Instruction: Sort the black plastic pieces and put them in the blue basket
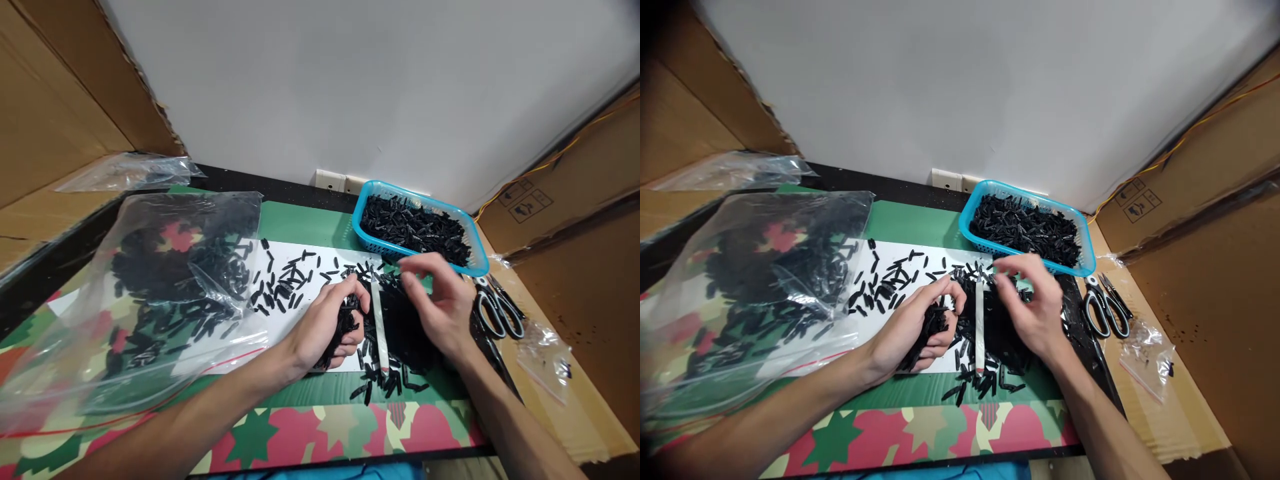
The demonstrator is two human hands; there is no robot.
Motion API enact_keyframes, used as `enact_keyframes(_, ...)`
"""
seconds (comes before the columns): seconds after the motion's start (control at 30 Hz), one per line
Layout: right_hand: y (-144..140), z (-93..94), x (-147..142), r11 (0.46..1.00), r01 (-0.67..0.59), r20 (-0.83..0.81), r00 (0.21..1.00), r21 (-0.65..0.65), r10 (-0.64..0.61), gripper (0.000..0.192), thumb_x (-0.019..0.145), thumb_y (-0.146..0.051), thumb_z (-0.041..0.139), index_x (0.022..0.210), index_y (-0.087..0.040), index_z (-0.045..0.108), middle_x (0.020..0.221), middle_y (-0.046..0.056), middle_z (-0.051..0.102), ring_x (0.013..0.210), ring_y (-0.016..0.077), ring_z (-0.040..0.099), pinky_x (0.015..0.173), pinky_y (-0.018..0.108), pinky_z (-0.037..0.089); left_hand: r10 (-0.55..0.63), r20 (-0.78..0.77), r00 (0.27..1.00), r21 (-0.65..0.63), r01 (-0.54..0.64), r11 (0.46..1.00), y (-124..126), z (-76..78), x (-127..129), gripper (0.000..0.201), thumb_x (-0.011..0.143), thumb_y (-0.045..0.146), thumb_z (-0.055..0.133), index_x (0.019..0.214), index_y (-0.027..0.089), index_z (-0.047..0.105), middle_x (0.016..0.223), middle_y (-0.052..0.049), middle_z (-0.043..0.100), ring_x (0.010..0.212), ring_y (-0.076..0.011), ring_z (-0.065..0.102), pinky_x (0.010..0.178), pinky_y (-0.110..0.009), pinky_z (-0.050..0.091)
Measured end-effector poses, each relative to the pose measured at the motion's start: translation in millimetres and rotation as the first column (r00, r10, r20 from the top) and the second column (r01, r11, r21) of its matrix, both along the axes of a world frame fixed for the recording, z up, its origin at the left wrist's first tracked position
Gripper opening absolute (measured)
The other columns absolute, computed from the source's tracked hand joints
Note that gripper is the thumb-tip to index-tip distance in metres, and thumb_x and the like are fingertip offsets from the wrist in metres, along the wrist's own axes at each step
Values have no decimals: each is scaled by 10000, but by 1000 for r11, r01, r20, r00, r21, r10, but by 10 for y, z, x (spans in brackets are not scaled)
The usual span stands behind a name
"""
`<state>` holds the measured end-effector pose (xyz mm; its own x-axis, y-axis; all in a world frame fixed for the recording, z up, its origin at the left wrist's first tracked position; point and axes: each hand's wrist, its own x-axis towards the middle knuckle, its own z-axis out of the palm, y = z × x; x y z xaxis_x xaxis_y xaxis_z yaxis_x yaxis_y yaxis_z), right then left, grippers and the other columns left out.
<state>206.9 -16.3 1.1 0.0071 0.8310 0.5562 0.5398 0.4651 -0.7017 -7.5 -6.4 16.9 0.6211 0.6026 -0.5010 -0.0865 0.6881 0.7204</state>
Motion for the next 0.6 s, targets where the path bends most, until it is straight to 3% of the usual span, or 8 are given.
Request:
enact_keyframes(0.07,-81,-2,-154,973,-217,3,976,-80,218,86,1007,-230,673,1066,-247,733,1024,61,718,992,237,656,895,394,515,4,-25,1000,-12,-4,1000,-12,-14,19,456,971,718,461,913,265,463,485,85,403,382,-68,237,328,-107,199)
enact_keyframes(0.13,-125,-34,-251,948,-293,25,954,-120,298,96,982,-228,718,1071,-243,749,1035,61,694,1004,233,650,900,390,524,-6,-44,999,-37,4,999,-23,-45,36,499,949,753,470,882,259,439,477,82,412,378,-67,253,324,-109,225)
enact_keyframes(0.33,-155,-113,-312,947,-287,51,954,-144,297,95,998,-215,693,1058,-247,759,1026,57,635,1008,227,608,894,385,516,-19,-68,998,-57,15,998,-37,-107,77,545,934,778,465,816,248,416,452,81,401,369,-65,270,311,-113,245)
enact_keyframes(0.6,-162,-60,-302,953,-277,-28,961,-124,276,89,1029,-182,635,1025,-223,714,1013,51,651,986,209,618,879,358,495,33,-60,998,-19,-34,999,-6,-44,64,378,1005,551,436,792,239,433,468,72,401,369,-62,243,315,-117,215)
